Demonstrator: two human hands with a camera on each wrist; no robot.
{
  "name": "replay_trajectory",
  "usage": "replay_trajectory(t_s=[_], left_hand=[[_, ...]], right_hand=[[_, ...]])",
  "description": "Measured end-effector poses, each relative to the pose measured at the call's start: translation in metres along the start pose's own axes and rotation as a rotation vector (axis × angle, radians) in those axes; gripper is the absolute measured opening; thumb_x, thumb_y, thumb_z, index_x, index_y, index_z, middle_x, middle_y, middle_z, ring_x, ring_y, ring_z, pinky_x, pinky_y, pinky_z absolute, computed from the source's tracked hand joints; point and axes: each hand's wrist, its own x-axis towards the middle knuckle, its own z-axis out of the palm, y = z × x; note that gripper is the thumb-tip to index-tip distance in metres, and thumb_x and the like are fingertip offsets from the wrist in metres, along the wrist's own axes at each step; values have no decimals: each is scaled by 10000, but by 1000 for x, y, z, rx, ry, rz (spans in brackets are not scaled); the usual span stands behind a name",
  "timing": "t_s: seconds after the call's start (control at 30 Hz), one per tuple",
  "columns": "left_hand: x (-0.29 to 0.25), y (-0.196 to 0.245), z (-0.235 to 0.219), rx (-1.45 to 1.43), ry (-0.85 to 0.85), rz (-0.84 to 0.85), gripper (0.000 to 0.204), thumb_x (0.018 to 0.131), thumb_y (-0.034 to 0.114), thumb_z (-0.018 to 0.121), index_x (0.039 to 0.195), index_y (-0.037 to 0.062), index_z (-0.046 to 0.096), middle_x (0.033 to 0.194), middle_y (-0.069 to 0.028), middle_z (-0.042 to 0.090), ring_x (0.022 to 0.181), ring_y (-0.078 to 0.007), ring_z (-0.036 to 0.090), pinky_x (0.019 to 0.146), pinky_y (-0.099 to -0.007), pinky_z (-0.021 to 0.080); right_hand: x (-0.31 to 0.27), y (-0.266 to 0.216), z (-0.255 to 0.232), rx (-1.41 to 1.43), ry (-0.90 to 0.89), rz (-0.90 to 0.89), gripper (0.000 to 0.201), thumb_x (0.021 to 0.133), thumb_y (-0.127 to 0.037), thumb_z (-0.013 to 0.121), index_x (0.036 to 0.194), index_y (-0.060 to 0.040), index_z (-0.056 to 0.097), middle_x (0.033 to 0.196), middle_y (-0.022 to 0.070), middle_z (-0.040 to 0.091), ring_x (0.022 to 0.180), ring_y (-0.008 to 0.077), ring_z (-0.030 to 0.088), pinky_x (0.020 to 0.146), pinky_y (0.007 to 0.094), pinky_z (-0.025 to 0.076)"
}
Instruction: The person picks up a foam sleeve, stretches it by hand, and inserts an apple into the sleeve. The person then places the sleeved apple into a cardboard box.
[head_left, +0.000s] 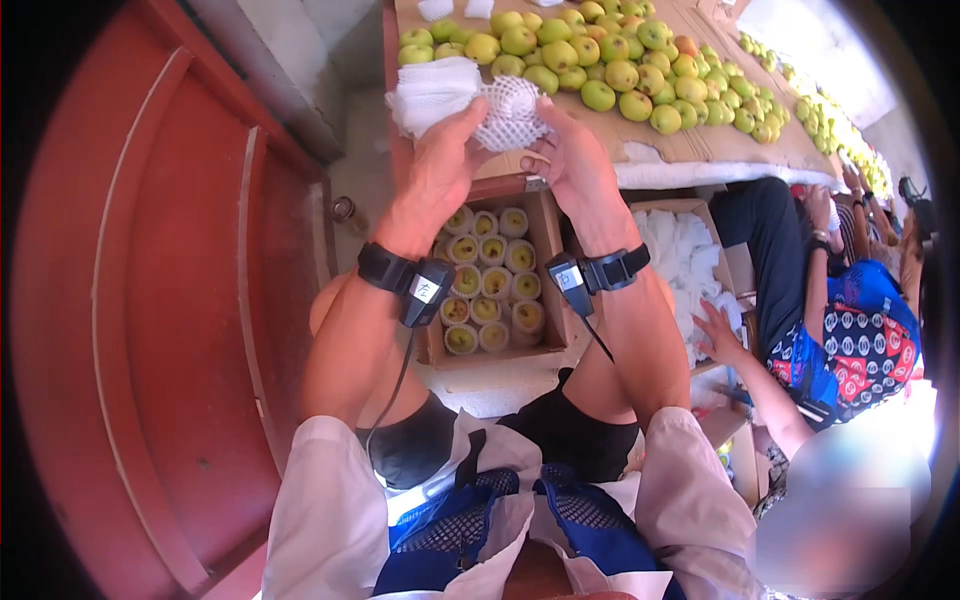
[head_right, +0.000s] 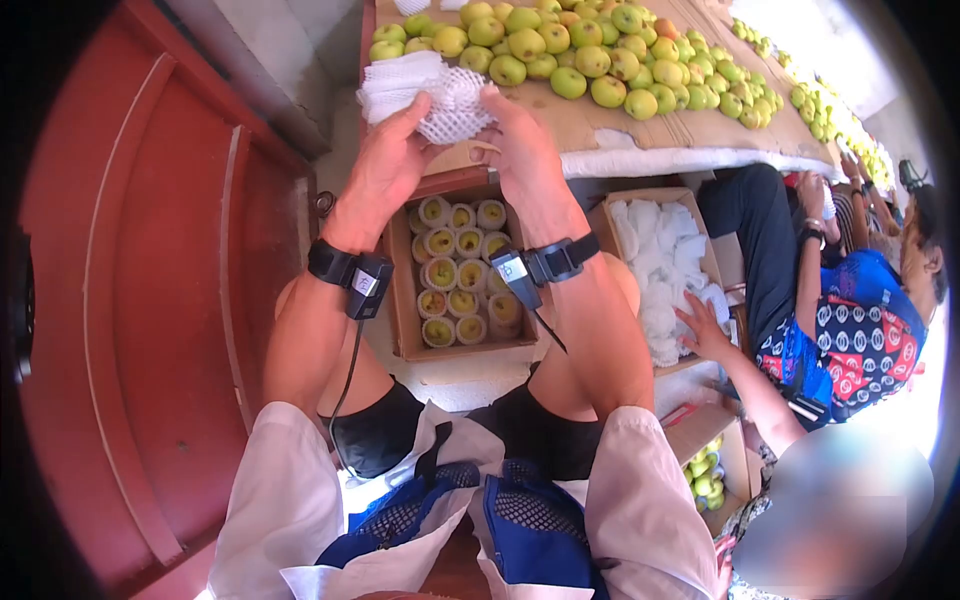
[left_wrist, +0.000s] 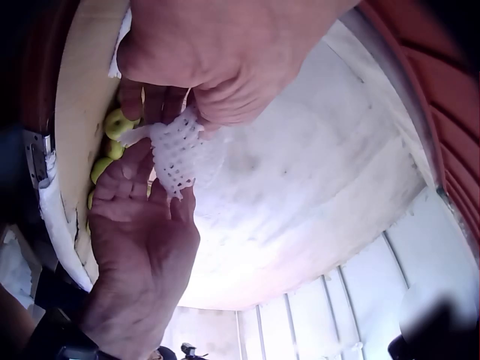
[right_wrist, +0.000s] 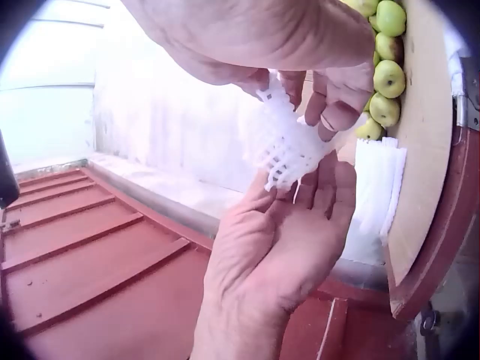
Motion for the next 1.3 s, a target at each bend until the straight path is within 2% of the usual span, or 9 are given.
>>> replay_trajectory(t_s=[0.17,0.3,0.5,0.7,0.87,1.07,1.17,1.2,1.3], left_hand=[[0,1,-1,-123,-59,41,417,981,70,632,1379,31,514,1308,-87,620,1223,-225,593,1061,-447,491],[5,-1,-6,66,-131,-11,236,955,118,672,1157,-3,654,1147,-66,677,1076,-159,624,963,-305,495],[1,3,-19,571,-51,1,185,974,169,658,1114,49,668,1101,-7,669,1014,-85,601,876,-268,483],[3,-2,-25,101,62,-118,191,990,148,640,1164,69,628,1170,-33,656,1050,-148,620,934,-351,499],[1,-2,-15,-115,107,-120,379,974,103,634,1345,87,555,1261,-28,632,1142,-201,605,985,-423,484],[10,-10,-26,-299,-40,-137,432,984,138,612,1402,75,525,1298,-52,621,1173,-211,597,1019,-400,473],[6,-7,-12,-127,29,-82,352,1005,155,591,1343,62,573,1201,-20,653,1000,-135,599,770,-289,452],[8,-6,-17,-129,-3,-92,304,1007,149,587,1297,60,596,1142,-2,657,927,-107,575,674,-264,398],[8,-7,-25,-134,-113,-103,268,1007,140,584,1260,52,604,1091,-6,659,903,-112,578,660,-268,412]], right_hand=[[0,-4,-3,176,-21,67,263,1047,-321,564,1210,-116,592,1100,18,666,953,153,597,780,326,476],[2,-8,-9,258,-19,82,280,1052,-336,562,1210,-107,593,1107,31,672,981,168,611,827,339,496],[10,-2,-15,286,-28,27,344,1076,-370,504,1267,-92,568,1243,79,605,1113,212,557,948,406,435],[11,1,-17,295,-1,40,276,1079,-360,512,1210,-131,594,1166,26,663,1046,194,608,915,391,476],[13,6,-14,268,0,51,290,1076,-361,515,1217,-120,595,1161,23,667,1040,195,609,888,383,480],[22,21,-26,275,-157,60,324,1082,-381,489,1225,-108,589,1177,32,660,1033,200,607,880,380,486],[10,18,-15,267,-160,55,344,1094,-379,452,1249,-101,580,1169,20,657,998,183,599,850,371,472],[3,13,-8,254,-93,71,342,1099,-374,437,1255,-104,575,1161,22,656,1001,178,594,846,352,468],[8,17,-12,232,-168,46,338,1107,-360,414,1267,-105,567,1160,30,656,1025,176,601,829,341,471]])
